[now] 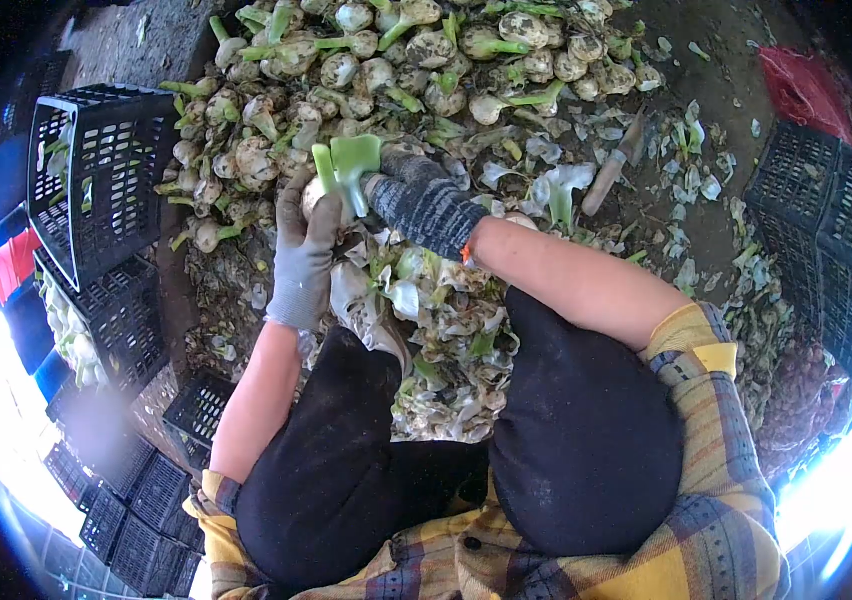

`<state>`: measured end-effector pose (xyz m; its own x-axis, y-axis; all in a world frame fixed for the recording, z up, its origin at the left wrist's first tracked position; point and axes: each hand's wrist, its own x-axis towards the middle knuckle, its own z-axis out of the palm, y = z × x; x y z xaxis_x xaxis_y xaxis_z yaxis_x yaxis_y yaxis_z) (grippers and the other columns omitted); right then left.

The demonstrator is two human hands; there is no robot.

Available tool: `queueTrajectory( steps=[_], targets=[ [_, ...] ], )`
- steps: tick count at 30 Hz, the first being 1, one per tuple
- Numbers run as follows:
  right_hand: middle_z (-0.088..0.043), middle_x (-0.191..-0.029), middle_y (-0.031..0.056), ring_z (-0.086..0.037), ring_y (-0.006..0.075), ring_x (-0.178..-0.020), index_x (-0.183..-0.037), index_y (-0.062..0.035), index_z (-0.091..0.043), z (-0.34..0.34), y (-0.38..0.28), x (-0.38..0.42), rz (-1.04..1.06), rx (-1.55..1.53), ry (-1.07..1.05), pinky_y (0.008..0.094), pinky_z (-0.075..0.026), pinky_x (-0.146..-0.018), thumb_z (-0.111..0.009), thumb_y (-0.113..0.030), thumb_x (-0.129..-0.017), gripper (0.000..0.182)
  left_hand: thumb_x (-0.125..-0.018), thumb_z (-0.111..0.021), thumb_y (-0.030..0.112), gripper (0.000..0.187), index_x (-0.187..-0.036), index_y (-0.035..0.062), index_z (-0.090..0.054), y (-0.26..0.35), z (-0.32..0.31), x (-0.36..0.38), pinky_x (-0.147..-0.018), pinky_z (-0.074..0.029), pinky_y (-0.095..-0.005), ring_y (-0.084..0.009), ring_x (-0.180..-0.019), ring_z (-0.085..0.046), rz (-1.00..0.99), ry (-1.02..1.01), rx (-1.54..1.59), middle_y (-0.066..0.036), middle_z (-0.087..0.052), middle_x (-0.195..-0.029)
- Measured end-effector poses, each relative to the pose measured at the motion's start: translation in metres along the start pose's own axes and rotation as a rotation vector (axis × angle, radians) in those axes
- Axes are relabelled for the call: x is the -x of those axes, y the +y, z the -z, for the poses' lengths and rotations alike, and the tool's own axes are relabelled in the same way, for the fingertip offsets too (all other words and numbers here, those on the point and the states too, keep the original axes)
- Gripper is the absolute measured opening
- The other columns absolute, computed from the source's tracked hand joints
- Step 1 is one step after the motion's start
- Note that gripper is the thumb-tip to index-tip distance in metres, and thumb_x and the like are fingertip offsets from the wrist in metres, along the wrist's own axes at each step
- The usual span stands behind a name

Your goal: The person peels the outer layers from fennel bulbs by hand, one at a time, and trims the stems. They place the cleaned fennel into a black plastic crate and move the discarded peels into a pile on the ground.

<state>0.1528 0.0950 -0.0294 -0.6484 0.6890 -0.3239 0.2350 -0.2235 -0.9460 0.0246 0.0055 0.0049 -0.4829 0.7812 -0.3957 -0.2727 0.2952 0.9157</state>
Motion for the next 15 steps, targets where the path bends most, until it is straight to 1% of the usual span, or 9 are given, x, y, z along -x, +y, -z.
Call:
queueTrajectory(
  steps=[1, 4, 5, 8, 9, 12, 13, 14, 15],
  targets=[
    [-0.062, -0.081, 0.0146, -0.06, 0.0226, -0.076, -0.093, 0.0002, -0.059, 0.003, -0.007, 0.0, -0.007, -0.142, -0.053, 0.0348, -0.046, -0.069, -0.05, -0.02, -0.083, 0.025, -0.079, -0.069, 0.023, 0.059, -0.125, 0.0081, -0.036, 0.006, 0.002, 0.003, -0.066, -0.052, -0.0297, -0.0175, -0.085, -0.059, 0.145, 0.027, 0.112, -0.009, -0.055, -0.105],
    [-0.062, -0.076, 0.0094, -0.059, 0.0156, -0.067, -0.092, -0.0004, -0.06, 0.007, -0.005, 0.0, -0.222, -0.475, -0.1, 0.0296, -0.048, -0.061, -0.051, -0.02, -0.084, 0.023, -0.08, -0.067, 0.022, 0.057, -0.125, 0.0078, -0.036, 0.02, 0.01, 0.003, -0.067, -0.053, -0.0314, -0.0187, -0.086, -0.06, 0.457, -0.064, 0.354, -0.009, -0.055, -0.107],
    [-0.061, -0.072, 0.006, -0.058, 0.0123, -0.061, -0.087, -0.0009, -0.06, 0.002, -0.004, -0.001, -0.502, -0.835, 0.054, 0.0258, -0.047, -0.055, -0.05, -0.022, -0.087, 0.023, -0.085, -0.06, 0.027, 0.043, -0.12, 0.0084, -0.044, 0.018, 0.009, 0.003, -0.064, -0.053, -0.0292, -0.0173, -0.081, -0.061, 0.525, -0.028, 0.491, -0.008, -0.058, -0.102],
    [-0.061, -0.073, 0.0052, -0.058, 0.0129, -0.062, -0.086, -0.0007, -0.061, 0.007, -0.014, 0.002, -0.547, -0.827, 0.035, 0.0259, -0.047, -0.056, -0.049, -0.023, -0.088, 0.026, -0.086, -0.058, 0.03, 0.04, -0.117, 0.008, -0.045, 0.016, 0.013, 0.004, -0.06, -0.052, -0.0272, -0.0152, -0.079, -0.061, 0.604, -0.117, 0.558, -0.008, -0.058, -0.099],
    [-0.062, -0.073, 0.0074, -0.059, 0.0154, -0.064, -0.087, -0.0003, -0.06, 0.007, -0.009, 0.001, -0.389, -0.663, -0.067, 0.0285, -0.047, -0.056, -0.051, -0.022, -0.086, 0.024, -0.086, -0.057, 0.031, 0.04, -0.116, 0.0082, -0.045, 0.018, 0.01, 0.003, -0.06, -0.052, -0.0271, -0.0145, -0.078, -0.061, 0.582, -0.086, 0.479, -0.007, -0.058, -0.097],
    [-0.063, -0.075, 0.0106, -0.06, 0.0182, -0.066, -0.092, 0.0004, -0.059, 0.009, -0.005, 0.002, -0.002, 0.001, -0.052, 0.0316, -0.047, -0.06, -0.052, -0.021, -0.084, 0.024, -0.086, -0.057, 0.034, 0.039, -0.114, 0.009, -0.046, 0.026, 0.0, 0.004, -0.059, -0.052, -0.0269, -0.0124, -0.075, -0.059, 0.547, 0.025, 0.234, -0.005, -0.059, -0.092],
    [-0.063, -0.077, 0.0132, -0.06, 0.0202, -0.068, -0.094, 0.0004, -0.059, 0.008, -0.008, 0.005, 0.35, 0.31, 0.024, 0.0339, -0.047, -0.063, -0.051, -0.018, -0.083, 0.023, -0.086, -0.056, 0.036, 0.04, -0.114, 0.0096, -0.046, 0.027, -0.003, 0.005, -0.059, -0.052, -0.0269, -0.0116, -0.073, -0.058, 0.562, 0.072, 0.143, -0.004, -0.059, -0.09],
    [-0.063, -0.078, 0.0128, -0.06, 0.0196, -0.068, -0.094, 0.0007, -0.058, 0.005, -0.011, 0.008, 0.32, 0.262, -0.002, 0.0329, -0.048, -0.064, -0.051, -0.018, -0.083, 0.023, -0.085, -0.056, 0.037, 0.04, -0.113, 0.0101, -0.046, 0.027, -0.004, 0.005, -0.059, -0.052, -0.027, -0.0109, -0.072, -0.057, 0.577, 0.119, 0.053, -0.003, -0.058, -0.088],
    [-0.064, -0.08, 0.0125, -0.06, 0.019, -0.069, -0.095, 0.0011, -0.058, 0.002, -0.017, 0.012, 0.288, 0.214, -0.027, 0.032, -0.048, -0.064, -0.051, -0.017, -0.084, 0.023, -0.084, -0.056, 0.041, 0.04, -0.11, 0.0111, -0.05, 0.023, -0.003, 0.005, -0.053, -0.047, -0.0255, -0.009, -0.069, -0.055, 0.588, 0.161, 0.055, 0.0, -0.058, -0.083]
  ],
)
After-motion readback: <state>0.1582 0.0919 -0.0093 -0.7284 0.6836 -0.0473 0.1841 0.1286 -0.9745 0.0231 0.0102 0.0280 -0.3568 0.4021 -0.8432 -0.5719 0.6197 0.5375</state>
